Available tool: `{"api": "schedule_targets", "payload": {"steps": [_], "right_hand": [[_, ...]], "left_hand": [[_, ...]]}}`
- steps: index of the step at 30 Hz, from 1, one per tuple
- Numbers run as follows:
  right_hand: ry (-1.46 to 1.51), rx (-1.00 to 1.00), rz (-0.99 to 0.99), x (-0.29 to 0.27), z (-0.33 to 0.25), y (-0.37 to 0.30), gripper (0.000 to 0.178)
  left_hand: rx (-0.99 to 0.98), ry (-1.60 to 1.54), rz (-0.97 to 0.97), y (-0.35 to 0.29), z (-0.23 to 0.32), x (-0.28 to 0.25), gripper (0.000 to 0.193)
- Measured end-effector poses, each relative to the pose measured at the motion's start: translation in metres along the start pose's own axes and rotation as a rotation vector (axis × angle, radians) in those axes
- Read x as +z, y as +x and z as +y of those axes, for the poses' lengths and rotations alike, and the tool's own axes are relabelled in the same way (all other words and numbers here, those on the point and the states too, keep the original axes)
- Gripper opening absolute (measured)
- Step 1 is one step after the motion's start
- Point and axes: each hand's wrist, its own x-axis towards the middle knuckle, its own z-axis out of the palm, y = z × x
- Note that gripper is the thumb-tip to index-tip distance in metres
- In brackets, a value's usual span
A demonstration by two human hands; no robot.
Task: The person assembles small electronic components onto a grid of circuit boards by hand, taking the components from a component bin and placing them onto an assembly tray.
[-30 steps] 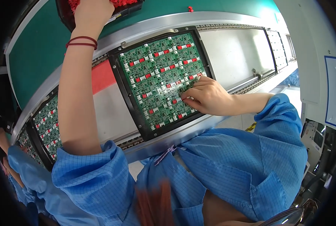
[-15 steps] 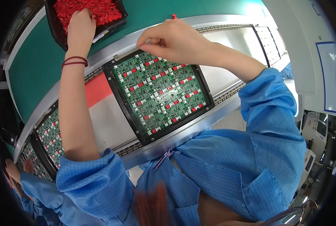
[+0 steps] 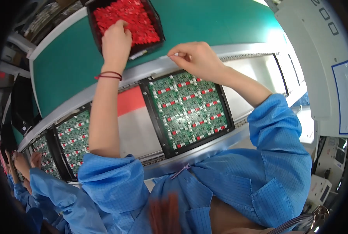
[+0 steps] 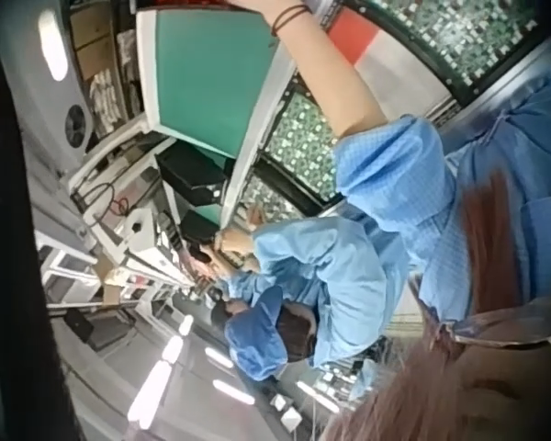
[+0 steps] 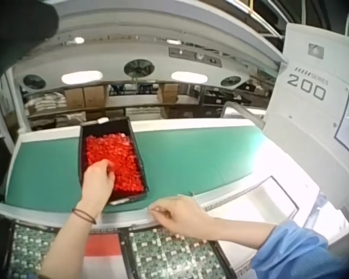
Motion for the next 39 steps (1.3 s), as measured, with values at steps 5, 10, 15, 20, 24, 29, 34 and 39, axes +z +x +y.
{"api": "schedule_targets", "payload": {"steps": [5,10,15,20,24,29,34,39], "right_hand": [[0.147,-0.103,0.186,0.012,0.002,0.022,0.018],[0.27,-0.183,-0.035,0.01,-0.025,0.013,0.037],[0.423,-0.193,-0.368,0.023,-0.043,-0.009,0.032],[0.417,-0.158,-0.433,0.038,-0.041,-0.019,0.029],[0.498,-0.053,-0.455,0.043,-0.042,-0.027,0.026],[0.437,0.142,-0.36,0.049,-0.051,-0.033,0.025],[0.19,-0.169,-0.211,0.053,-0.049,-0.033,0.018],[0.162,-0.167,-0.245,0.046,-0.051,-0.034,0.017]], "left_hand": [[-0.421,-0.697,-0.156,-0.02,0.024,-0.028,0.019],[-0.711,-1.374,-0.573,-0.083,0.039,-0.084,0.026],[-0.865,-1.523,-0.742,-0.136,0.032,-0.094,0.024],[-0.987,-1.835,-0.773,-0.168,0.03,-0.081,0.024],[-1.023,-1.975,-0.796,-0.179,0.035,-0.077,0.024],[-1.137,-1.963,-0.654,-0.189,0.04,-0.076,0.022],[-1.102,-1.905,-0.667,-0.194,0.032,-0.076,0.025],[-1.112,-1.93,-0.711,-0.19,0.037,-0.081,0.027]]}}
